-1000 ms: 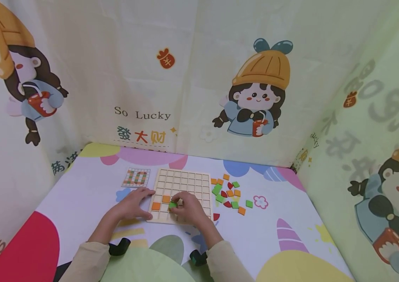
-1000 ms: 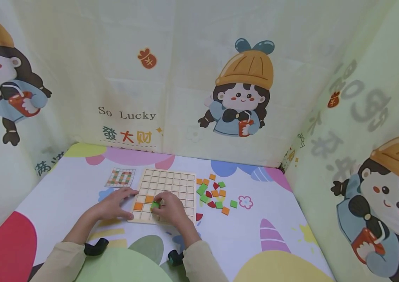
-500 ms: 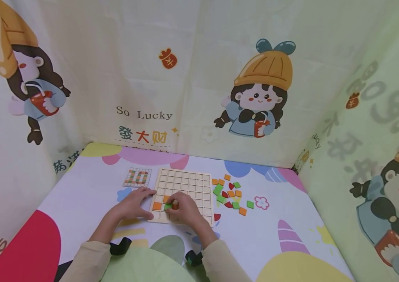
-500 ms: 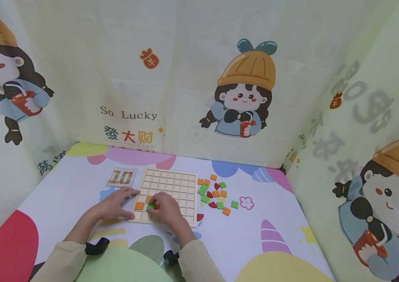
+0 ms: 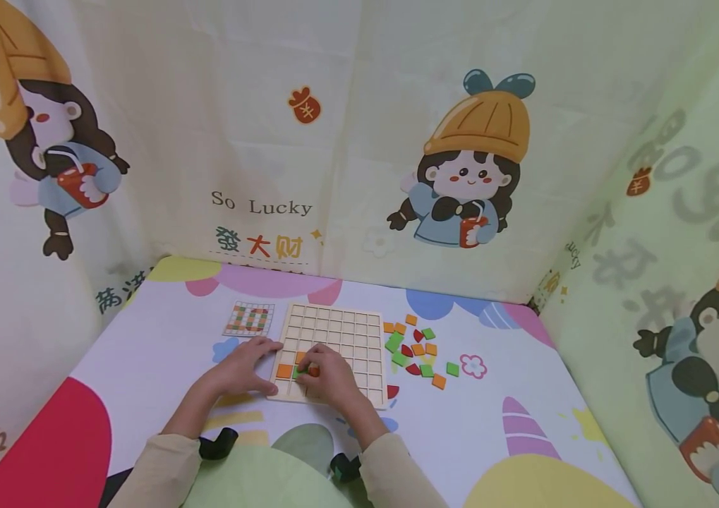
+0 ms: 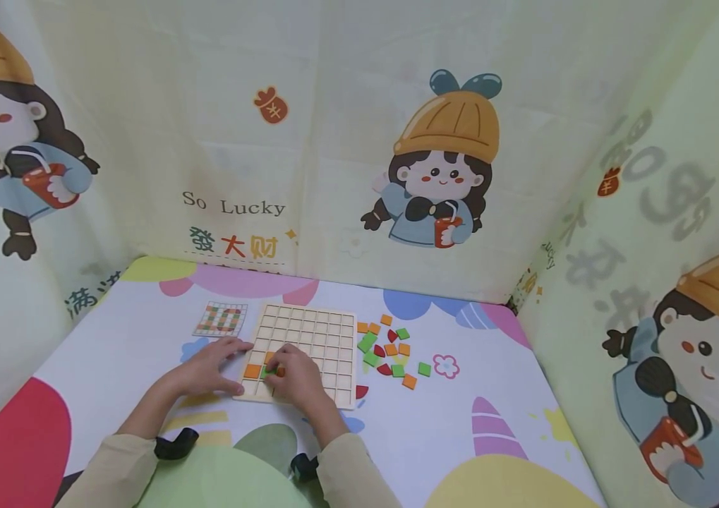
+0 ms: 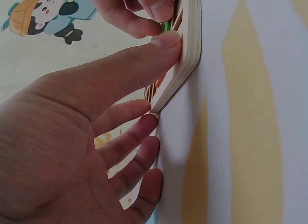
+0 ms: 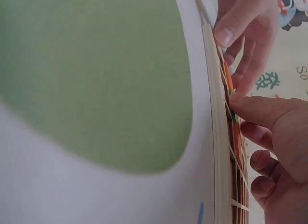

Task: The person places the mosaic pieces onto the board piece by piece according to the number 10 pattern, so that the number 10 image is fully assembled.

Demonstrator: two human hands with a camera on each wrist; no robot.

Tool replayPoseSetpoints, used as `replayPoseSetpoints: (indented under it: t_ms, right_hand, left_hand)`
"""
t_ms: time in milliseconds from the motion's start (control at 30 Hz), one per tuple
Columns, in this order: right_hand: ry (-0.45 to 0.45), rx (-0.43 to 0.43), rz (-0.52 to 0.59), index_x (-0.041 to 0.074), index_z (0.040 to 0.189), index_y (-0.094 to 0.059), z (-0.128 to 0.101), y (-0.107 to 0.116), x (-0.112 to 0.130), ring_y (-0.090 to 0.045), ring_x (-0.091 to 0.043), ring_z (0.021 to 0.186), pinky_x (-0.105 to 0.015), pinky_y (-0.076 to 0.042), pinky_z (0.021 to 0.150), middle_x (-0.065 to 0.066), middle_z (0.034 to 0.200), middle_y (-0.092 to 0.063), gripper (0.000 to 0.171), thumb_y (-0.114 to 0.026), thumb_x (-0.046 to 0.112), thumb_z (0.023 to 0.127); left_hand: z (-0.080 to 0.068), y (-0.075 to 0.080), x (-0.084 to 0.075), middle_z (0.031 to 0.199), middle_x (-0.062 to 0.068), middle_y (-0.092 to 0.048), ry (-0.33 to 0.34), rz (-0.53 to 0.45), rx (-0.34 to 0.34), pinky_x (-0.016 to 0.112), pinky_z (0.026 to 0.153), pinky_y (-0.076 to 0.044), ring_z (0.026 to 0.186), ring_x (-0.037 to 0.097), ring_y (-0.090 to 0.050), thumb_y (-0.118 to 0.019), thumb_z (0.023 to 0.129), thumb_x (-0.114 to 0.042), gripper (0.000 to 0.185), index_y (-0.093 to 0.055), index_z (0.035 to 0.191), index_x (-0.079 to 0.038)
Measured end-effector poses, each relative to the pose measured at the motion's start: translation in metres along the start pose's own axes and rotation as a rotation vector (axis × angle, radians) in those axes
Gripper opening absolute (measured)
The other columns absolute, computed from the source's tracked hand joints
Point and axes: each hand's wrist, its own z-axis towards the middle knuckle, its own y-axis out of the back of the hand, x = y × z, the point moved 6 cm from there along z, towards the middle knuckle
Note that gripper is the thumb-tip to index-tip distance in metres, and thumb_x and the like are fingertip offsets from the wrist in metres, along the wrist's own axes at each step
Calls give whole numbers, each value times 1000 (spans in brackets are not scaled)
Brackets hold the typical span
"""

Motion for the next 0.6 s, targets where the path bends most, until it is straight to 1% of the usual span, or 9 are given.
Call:
replayPoseSetpoints:
  t_ms: [133, 333, 500, 600]
  right_hand:
    - [7, 6, -1, 21, 89, -73, -1, 2, 1, -53, -6, 84, -22, -45, 77, 11, 96, -62, 8, -76, 26, 83]
    - [0, 9, 12, 21, 94, -73, -2, 6, -1, -55, -7, 90, -24, -47, 83, 11, 100, -64, 12, -76, 27, 84]
    - [-16, -12, 17, 22, 96, -73, -3, 12, -7, -54, -8, 90, -25, -46, 82, 10, 105, -66, 14, -75, 28, 84]
    - [-27, -24, 14, 22, 97, -73, -4, 15, -12, -55, -8, 91, -26, -47, 82, 10, 104, -66, 14, -75, 29, 85]
  left_hand:
    - [1, 0, 1, 143, 17, -45, -8, 9, -1, 61, 102, -38, 129, 42, -42, -86, 69, -34, 82, -51, 139, -10]
    - [1, -1, 0, 143, 17, -44, -8, 17, 0, 61, 101, -38, 128, 43, -42, -86, 70, -35, 82, -50, 140, -11]
    - [1, -1, -1, 144, 19, -43, -8, 15, 1, 62, 102, -37, 129, 44, -41, -85, 70, -35, 82, -50, 140, -10]
    - [1, -2, -1, 145, 19, -42, -6, 14, 1, 62, 103, -37, 130, 44, -40, -85, 71, -34, 82, -49, 140, -11]
